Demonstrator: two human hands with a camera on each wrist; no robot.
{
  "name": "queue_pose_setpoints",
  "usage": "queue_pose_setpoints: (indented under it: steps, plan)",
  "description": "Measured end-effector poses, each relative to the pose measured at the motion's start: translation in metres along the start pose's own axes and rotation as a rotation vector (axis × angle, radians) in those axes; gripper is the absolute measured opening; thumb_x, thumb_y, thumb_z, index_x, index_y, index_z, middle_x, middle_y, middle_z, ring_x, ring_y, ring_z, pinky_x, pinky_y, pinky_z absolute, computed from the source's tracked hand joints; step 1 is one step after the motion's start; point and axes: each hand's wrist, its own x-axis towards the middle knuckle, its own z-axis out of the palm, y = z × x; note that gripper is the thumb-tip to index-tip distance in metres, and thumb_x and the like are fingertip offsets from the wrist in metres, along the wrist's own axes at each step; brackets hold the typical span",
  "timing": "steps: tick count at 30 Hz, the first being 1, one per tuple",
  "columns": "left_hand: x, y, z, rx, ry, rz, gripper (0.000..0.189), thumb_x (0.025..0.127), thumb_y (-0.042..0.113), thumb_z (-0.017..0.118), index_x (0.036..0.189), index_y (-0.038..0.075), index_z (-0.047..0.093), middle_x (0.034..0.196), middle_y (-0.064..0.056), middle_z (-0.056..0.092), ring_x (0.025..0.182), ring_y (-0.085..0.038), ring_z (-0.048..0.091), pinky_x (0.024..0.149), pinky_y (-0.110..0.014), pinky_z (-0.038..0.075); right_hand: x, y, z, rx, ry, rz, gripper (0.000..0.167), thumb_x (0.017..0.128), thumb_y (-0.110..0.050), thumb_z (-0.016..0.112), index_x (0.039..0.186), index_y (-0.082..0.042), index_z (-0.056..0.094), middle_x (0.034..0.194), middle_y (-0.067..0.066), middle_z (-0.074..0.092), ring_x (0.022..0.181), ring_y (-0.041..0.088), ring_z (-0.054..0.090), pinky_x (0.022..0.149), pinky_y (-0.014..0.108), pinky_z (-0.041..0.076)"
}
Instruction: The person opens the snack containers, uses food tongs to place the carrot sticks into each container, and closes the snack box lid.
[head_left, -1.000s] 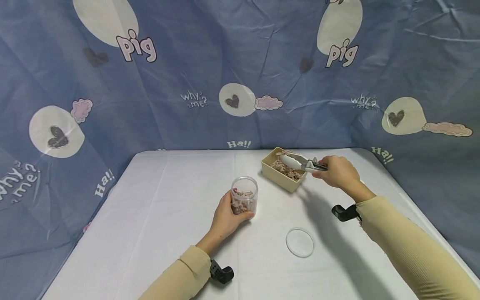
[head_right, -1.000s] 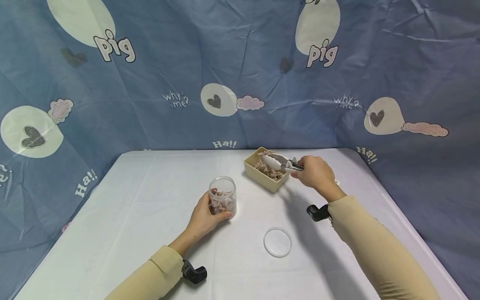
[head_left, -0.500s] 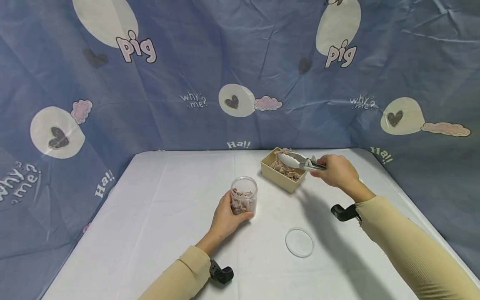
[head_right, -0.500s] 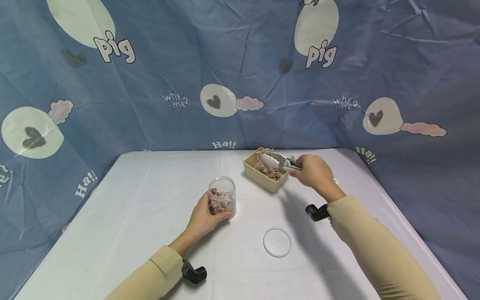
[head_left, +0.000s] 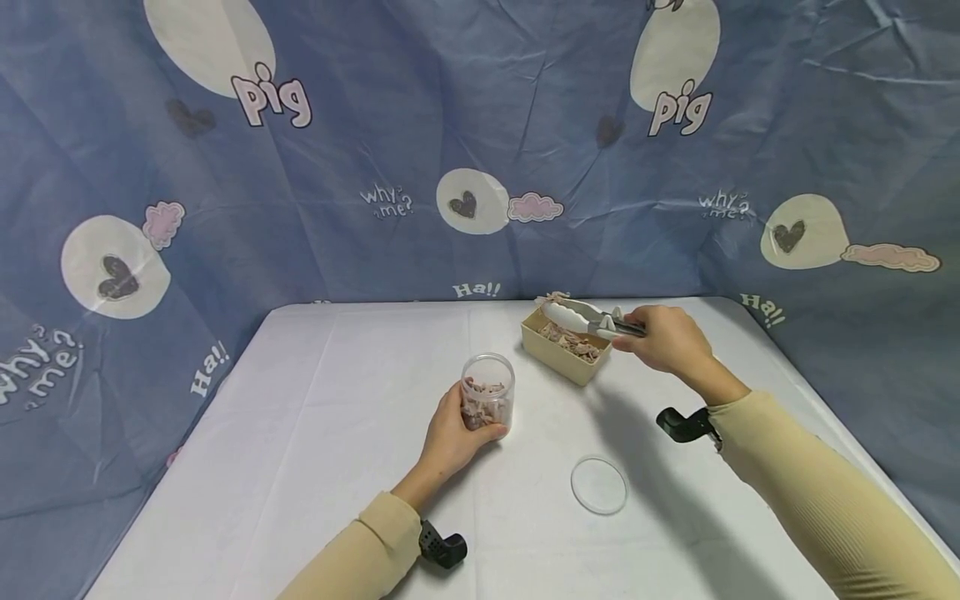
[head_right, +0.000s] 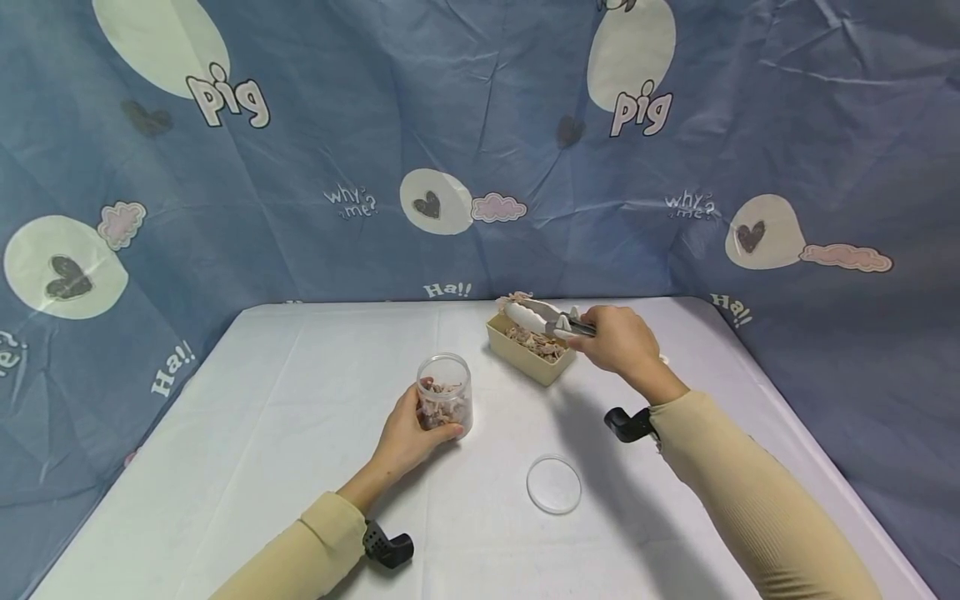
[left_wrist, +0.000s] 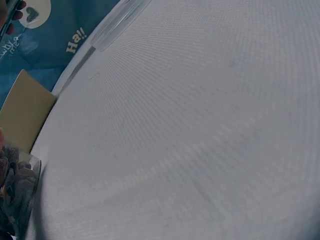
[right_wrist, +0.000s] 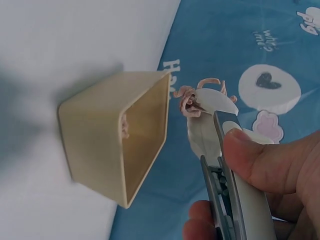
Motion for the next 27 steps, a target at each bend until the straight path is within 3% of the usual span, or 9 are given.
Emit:
queue_pose_setpoints:
  steps: [7,15,27]
  plan:
    - [0.001,-0.001,0.0,-0.005,-0.001,0.005,0.091,0.076,0.033,0.085,0.147,0.005,0.037,0.138,-0.017,0.052,0.131,-0.035,0.05,0.111,-0.053,0.041,-0.003,-0.009,-0.002,0.023,0.032,-0.053,0.025,0.085,-0.032,0.073,0.096,-0.009,0.072,0.076,0.004,0.066,0.07,0.023,0.055,0.057,0.031,0.039]
    - [0.001,-0.001,0.0,0.004,0.002,0.006,0.091,0.076,0.033,0.085,0.147,0.005,0.036,0.138,-0.017,0.052,0.13,-0.034,0.051,0.11,-0.053,0.042,-0.011,-0.02,-0.004,0.062,0.079,-0.098,0.039,0.085,-0.03,0.075,0.115,-0.005,0.072,0.096,0.013,0.074,0.079,0.026,0.061,0.07,0.042,0.049]
    - [0.004,0.0,0.001,0.002,0.001,0.015,0.09,0.075,0.032,0.085,0.146,0.004,0.038,0.137,-0.017,0.053,0.129,-0.034,0.051,0.11,-0.053,0.042,-0.022,-0.034,-0.007,0.102,0.11,-0.156,0.041,0.085,-0.027,0.075,0.118,-0.003,0.071,0.107,0.016,0.074,0.088,0.029,0.067,0.078,0.047,0.052]
